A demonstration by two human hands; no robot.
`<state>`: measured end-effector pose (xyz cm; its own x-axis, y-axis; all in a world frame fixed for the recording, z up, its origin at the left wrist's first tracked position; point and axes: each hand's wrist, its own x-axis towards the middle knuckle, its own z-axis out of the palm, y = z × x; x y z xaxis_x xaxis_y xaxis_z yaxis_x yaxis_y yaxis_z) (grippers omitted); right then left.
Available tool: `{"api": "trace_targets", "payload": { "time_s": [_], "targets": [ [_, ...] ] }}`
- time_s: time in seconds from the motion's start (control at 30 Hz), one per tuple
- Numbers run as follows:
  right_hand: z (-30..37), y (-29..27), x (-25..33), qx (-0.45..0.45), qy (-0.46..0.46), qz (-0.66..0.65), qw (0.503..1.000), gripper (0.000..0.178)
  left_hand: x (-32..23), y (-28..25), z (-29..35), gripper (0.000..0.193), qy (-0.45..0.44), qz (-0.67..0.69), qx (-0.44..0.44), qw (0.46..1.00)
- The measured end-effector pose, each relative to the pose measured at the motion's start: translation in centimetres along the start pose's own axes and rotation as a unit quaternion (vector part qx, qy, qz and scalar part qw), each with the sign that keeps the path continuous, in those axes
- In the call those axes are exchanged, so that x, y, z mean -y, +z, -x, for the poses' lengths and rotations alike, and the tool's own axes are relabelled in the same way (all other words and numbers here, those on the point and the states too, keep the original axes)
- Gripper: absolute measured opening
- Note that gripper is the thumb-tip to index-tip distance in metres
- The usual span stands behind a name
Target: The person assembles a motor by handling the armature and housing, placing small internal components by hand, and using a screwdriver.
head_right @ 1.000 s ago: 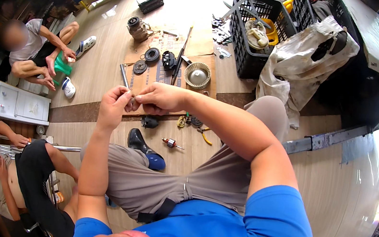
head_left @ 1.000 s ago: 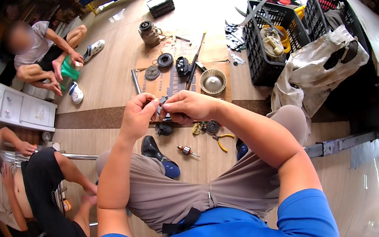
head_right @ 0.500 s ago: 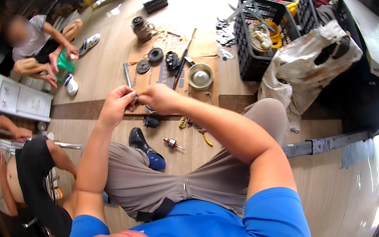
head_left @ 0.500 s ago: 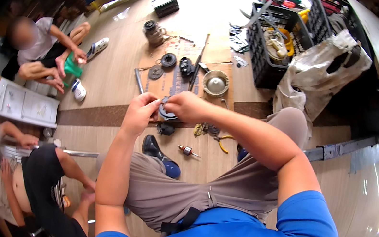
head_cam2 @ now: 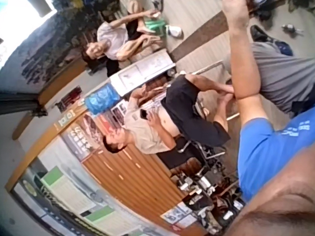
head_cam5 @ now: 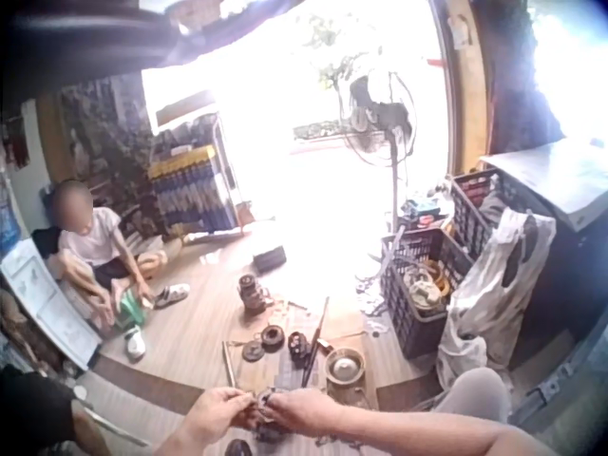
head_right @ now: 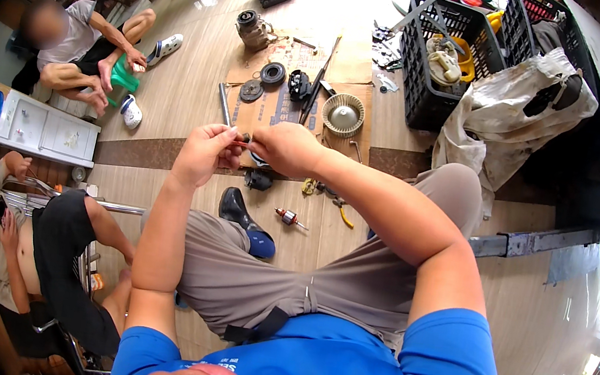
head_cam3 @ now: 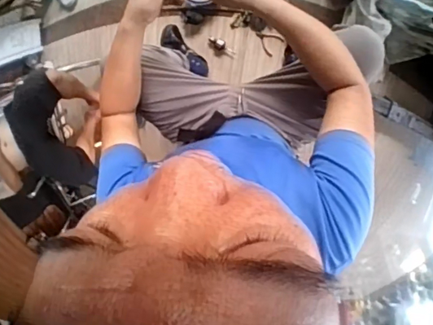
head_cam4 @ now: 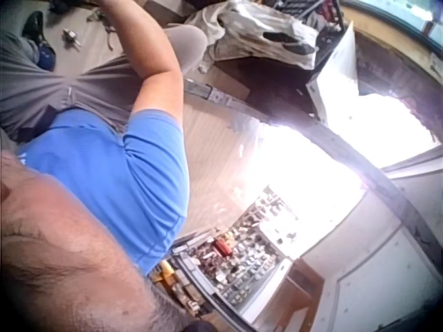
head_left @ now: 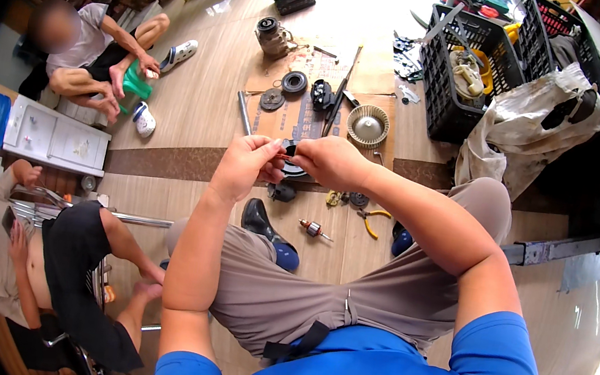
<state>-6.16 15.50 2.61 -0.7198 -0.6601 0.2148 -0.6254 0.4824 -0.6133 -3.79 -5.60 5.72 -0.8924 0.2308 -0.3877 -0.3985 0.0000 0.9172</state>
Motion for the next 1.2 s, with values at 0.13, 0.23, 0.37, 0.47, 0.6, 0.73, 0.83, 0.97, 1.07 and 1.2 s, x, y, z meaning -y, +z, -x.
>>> {"api": "trace_targets", "payload": {
  "time_s": [0.13,0.23,0.37,0.47,0.6,0.73,0.83,0.97,1.07,1.2],
  "targets": [
    [0.4,0.7,0.9,0.025,0.03,0.081,0.996,0.03,0.2,-0.2,-0.2,0.018,-0.036,-0.041,-0.027,0.998],
    [0.2,1.1,0.6,-0.007,0.038,-0.037,0.999,0.03,0.4,-0.6,-0.3,0.022,-0.017,0.001,-0.019,1.0],
    [-0.3,0.2,0.5,0.012,0.129,-0.4,0.907,0.032,0.1,-0.5,-0.1,0.028,0.052,0.118,0.028,0.991],
    [-0.4,-0.4,0.6,0.033,0.164,-0.506,0.846,0.034,0.3,-0.7,-0.3,0.027,0.077,0.109,0.037,0.99],
    [-0.1,0.9,-0.2,-0.044,0.128,-0.385,0.913,0.033,-0.1,0.8,-0.4,0.025,0.081,0.042,-0.005,0.996],
    [-0.9,1.8,0.6,-0.116,0.05,-0.18,0.976,0.026,0.6,0.7,-0.3,0.023,0.101,-0.147,-0.158,0.971],
    [-0.7,2.0,0.7,-0.128,0.057,0.051,0.989,0.034,1.2,2.4,-1.6,0.021,0.07,-0.052,-0.185,0.979],
    [-1.3,2.2,-0.8,-0.115,0.032,0.143,0.982,0.031,1.1,1.6,-3.3,0.019,0.035,0.034,-0.158,0.986],
    [-2.0,2.2,-2.2,-0.104,0.045,-0.184,0.976,0.031,0.5,0.4,-3.5,0.02,0.066,0.041,-0.085,0.993],
    [-1.3,-0.3,-0.5,0.123,0.188,-0.633,0.741,0.031,0.5,-0.8,-3.1,0.02,0.128,0.013,0.013,0.992]
  ]
}}
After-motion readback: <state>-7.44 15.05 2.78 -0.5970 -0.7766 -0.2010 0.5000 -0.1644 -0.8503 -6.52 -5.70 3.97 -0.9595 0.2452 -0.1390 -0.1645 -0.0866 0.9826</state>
